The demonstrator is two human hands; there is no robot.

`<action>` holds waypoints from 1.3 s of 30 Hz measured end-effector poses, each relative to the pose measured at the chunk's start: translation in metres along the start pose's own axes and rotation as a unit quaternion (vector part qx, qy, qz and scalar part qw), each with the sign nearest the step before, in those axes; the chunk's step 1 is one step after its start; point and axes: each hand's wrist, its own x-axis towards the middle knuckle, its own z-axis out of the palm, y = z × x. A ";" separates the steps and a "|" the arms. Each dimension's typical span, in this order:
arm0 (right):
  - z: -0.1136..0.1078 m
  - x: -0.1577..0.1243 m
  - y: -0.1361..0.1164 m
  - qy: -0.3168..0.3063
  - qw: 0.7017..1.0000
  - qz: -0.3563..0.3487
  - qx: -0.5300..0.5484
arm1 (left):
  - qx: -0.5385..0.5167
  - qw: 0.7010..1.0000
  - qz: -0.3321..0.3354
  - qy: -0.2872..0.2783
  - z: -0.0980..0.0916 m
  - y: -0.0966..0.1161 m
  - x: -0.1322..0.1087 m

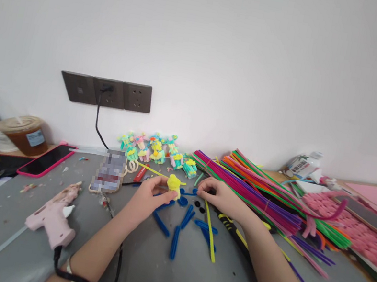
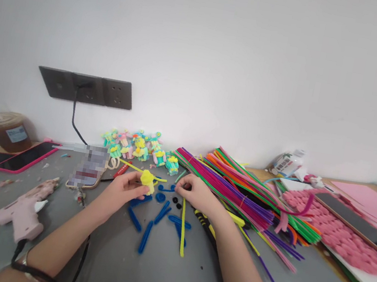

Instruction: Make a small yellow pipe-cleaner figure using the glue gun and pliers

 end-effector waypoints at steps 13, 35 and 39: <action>0.005 0.003 -0.006 0.032 0.999 -0.004 -0.008 | -0.002 1.000 0.008 0.006 -0.001 0.004 -0.001; 0.017 0.004 -0.003 0.034 0.985 -0.055 -0.158 | 0.000 0.999 -0.001 0.049 -0.002 0.002 0.001; 0.016 0.003 -0.006 0.032 0.986 -0.063 -0.148 | -0.004 0.998 -0.005 0.061 -0.003 0.002 0.001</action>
